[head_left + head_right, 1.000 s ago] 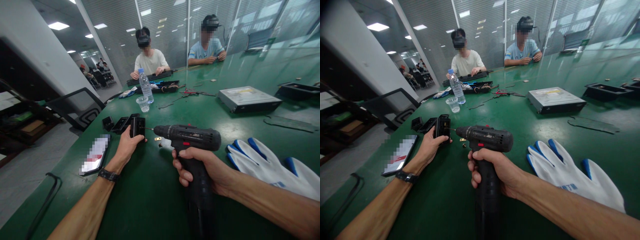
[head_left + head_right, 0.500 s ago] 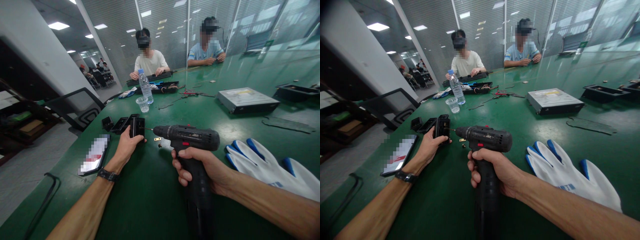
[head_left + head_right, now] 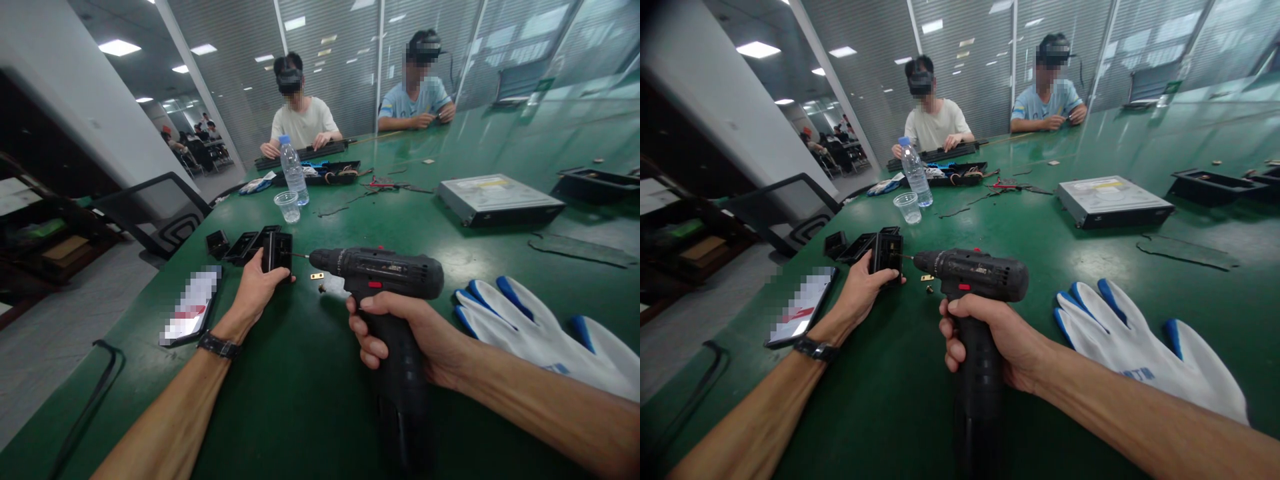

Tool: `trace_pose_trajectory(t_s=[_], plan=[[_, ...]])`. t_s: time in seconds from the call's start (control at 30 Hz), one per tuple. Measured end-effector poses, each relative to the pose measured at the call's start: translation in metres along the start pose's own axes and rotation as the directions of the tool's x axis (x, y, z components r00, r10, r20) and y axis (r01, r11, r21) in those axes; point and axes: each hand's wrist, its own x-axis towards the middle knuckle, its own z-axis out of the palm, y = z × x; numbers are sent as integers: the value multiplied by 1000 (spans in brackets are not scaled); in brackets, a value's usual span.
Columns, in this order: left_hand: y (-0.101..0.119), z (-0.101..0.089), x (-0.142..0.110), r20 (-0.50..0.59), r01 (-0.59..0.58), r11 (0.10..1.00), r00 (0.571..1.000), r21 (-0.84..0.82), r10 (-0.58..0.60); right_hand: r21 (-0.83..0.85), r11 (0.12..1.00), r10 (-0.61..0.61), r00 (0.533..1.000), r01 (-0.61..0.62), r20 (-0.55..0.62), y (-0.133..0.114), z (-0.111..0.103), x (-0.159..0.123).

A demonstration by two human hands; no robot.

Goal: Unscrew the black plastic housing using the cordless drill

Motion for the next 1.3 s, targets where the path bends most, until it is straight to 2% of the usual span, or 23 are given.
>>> trace_pose_trajectory(t_s=[0.87, 1.3], plan=[[-3, -2, 2, -11, -27, 999, 1000, 37, 27, -11, 1000, -7, 1000, 7, -10, 0, 1, -2], [0, -2, 1, -8, -5, 1000, 1000, 24, 5, -1, 1000, -12, 1000, 12, -7, 0, 1, -1]])
